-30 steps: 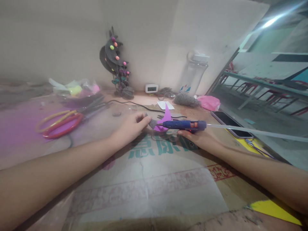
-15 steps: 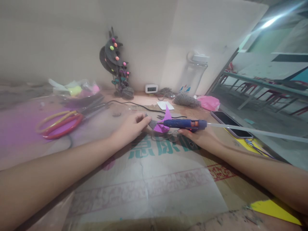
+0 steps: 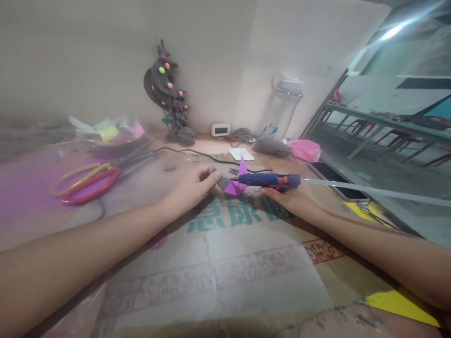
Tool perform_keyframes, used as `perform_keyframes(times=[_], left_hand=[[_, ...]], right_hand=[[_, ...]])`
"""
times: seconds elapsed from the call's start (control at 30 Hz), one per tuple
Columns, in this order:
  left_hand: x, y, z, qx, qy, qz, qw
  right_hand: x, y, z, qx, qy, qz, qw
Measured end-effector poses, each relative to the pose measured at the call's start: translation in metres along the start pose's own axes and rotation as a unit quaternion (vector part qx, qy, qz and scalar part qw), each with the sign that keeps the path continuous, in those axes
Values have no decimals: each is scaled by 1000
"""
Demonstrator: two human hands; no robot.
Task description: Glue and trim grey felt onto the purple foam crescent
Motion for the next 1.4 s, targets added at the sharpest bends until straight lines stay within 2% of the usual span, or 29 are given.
perform_keyframes(times=[0.17, 0.3, 0.4, 0.53, 0.7, 0.87, 1.0, 1.13, 1.27, 1.4], left_hand=[[-1, 0, 0, -6, 7, -4, 1000], [-1, 0, 2, 24, -5, -5, 1000], [-2, 1, 1, 60, -15, 1, 998], [-3, 4, -1, 90, -14, -1, 996], [-3, 4, -4, 86, -21, 0, 996], [-5, 3, -3, 66, -8, 2, 998], [-5, 4, -4, 62, -10, 2, 998], [-5, 4, -5, 64, -9, -2, 998], [-5, 3, -6, 72, -19, 1, 997], [-6, 2, -7, 99, -19, 16, 995]], right_hand=[[-3, -2, 7, 31, 29, 6, 999], [-7, -18, 3, 35, 28, 62, 997], [-14, -31, 3, -21, 16, 77, 997], [-35, -42, 18, -90, 26, 70, 993], [-75, -45, 33, 34, 78, 94, 992], [-107, -27, 38, 103, 98, 75, 987], [-113, -17, 46, 139, 104, 51, 984], [-105, -27, 45, 193, 76, 37, 977], [-92, -45, 37, 283, 66, 44, 956], [-76, -56, 10, 474, 34, 98, 875]])
Point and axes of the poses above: each hand's wrist, its own x-axis away from the middle knuckle, its own y-axis out of the palm, z = x × y, the point moved 5 cm from there along -x, towards the middle knuckle, and after that the axes turned 10 degrees about y, right-handed, at the moved point
